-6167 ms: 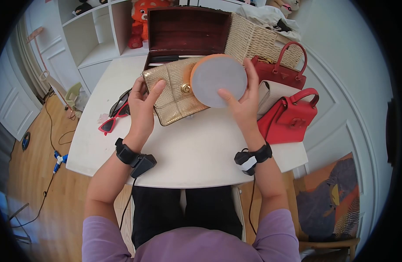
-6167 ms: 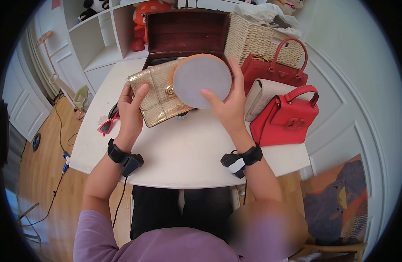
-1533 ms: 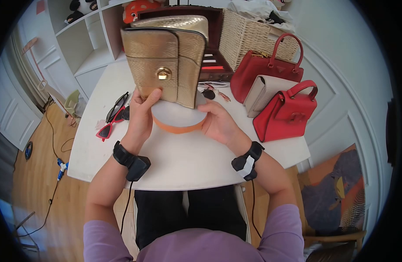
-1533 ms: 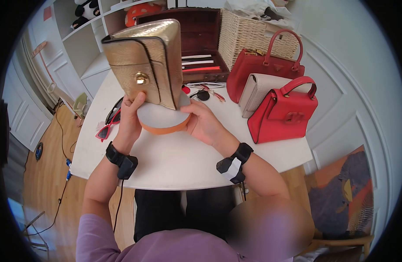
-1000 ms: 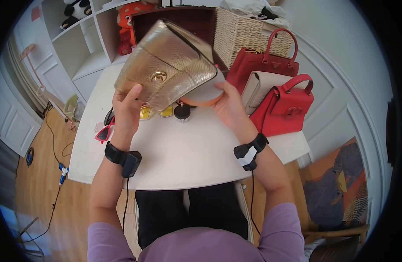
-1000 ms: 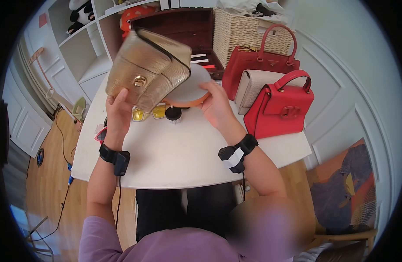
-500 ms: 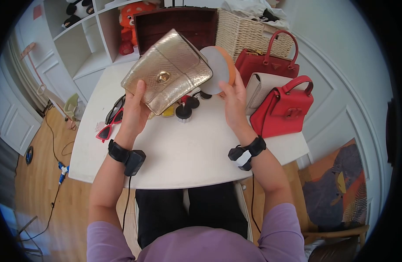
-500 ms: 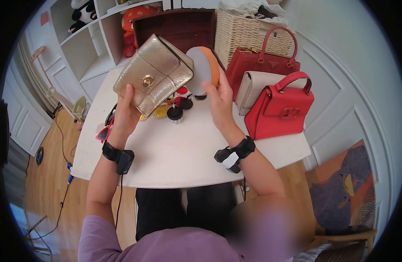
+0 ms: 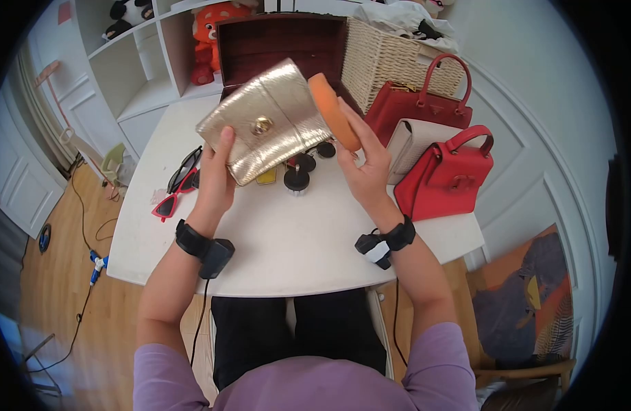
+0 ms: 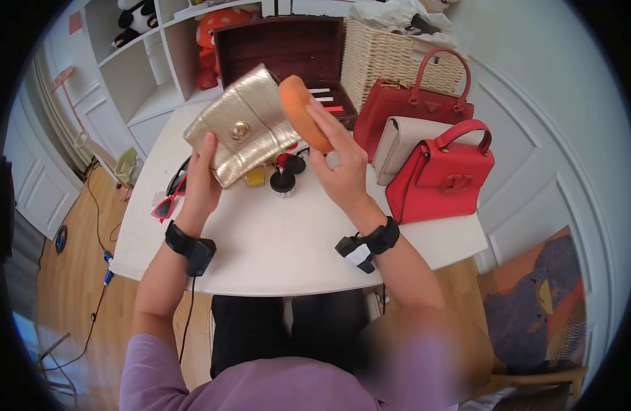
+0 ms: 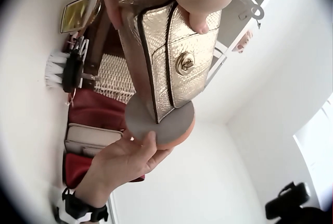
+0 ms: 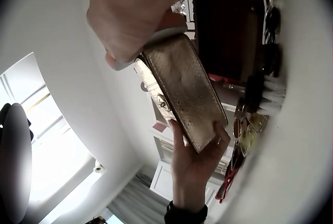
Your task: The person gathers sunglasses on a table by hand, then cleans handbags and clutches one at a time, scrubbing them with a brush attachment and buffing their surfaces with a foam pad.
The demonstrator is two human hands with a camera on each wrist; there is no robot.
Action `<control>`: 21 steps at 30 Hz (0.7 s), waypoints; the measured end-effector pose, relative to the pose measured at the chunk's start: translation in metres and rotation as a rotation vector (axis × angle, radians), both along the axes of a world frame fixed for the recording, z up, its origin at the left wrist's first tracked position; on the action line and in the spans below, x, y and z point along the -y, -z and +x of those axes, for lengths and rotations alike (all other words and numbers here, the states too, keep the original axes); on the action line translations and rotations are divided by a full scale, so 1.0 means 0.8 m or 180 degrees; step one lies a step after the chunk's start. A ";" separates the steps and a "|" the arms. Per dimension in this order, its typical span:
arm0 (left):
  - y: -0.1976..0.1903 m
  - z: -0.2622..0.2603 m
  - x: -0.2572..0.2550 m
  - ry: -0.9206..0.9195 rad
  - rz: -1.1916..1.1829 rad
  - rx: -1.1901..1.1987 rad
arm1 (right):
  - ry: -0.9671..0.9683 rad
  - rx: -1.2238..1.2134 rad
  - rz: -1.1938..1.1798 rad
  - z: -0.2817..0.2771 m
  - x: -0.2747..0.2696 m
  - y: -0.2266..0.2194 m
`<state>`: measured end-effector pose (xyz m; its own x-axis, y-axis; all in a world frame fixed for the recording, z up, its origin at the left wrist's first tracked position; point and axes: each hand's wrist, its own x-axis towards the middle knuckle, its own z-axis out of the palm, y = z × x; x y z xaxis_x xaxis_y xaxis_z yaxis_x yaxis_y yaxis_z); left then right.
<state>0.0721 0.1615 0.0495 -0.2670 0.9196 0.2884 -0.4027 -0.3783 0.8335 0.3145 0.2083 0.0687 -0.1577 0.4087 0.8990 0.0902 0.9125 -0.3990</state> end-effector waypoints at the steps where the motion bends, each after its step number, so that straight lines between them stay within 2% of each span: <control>1: -0.004 -0.005 0.000 0.0017 -0.0014 0.0149 | -0.0011 0.0063 0.0014 0.001 0.000 0.001; 5: -0.004 -0.018 -0.002 -0.0082 -0.0156 -0.0024 | 0.0014 0.0233 -0.0005 -0.003 0.008 0.000; 6: -0.001 -0.016 -0.004 -0.0271 -0.0238 -0.0035 | 0.0008 0.0237 -0.0005 -0.003 0.005 0.001; 9: 0.001 -0.010 -0.002 -0.0318 -0.0264 -0.0002 | 0.0132 0.0137 0.0324 0.000 0.001 0.003; 11: -0.007 -0.005 0.004 -0.0295 -0.0216 -0.0042 | 0.0768 0.0161 0.0803 0.002 0.006 -0.001; 12: -0.009 -0.003 0.006 -0.0273 -0.0175 -0.0089 | 0.0767 0.0163 0.0802 0.002 0.006 -0.001; 14: -0.009 -0.003 0.006 -0.0252 -0.0092 -0.0196 | 0.1275 0.0320 0.1251 0.001 0.004 0.001; 16: -0.010 -0.001 0.009 -0.0233 -0.0006 -0.0302 | 0.1255 0.0546 0.1313 0.002 0.005 0.000; 18: -0.015 0.006 0.016 0.0029 0.0168 -0.0241 | 0.1252 0.0772 0.1377 0.002 0.006 0.001; 20: -0.016 0.015 0.020 0.0105 0.0153 -0.0316 | 0.0488 0.1154 0.1305 -0.004 0.010 0.008; 21: -0.016 0.018 0.022 0.0170 0.0130 -0.0395 | 0.0488 0.1155 0.1309 -0.009 0.014 0.010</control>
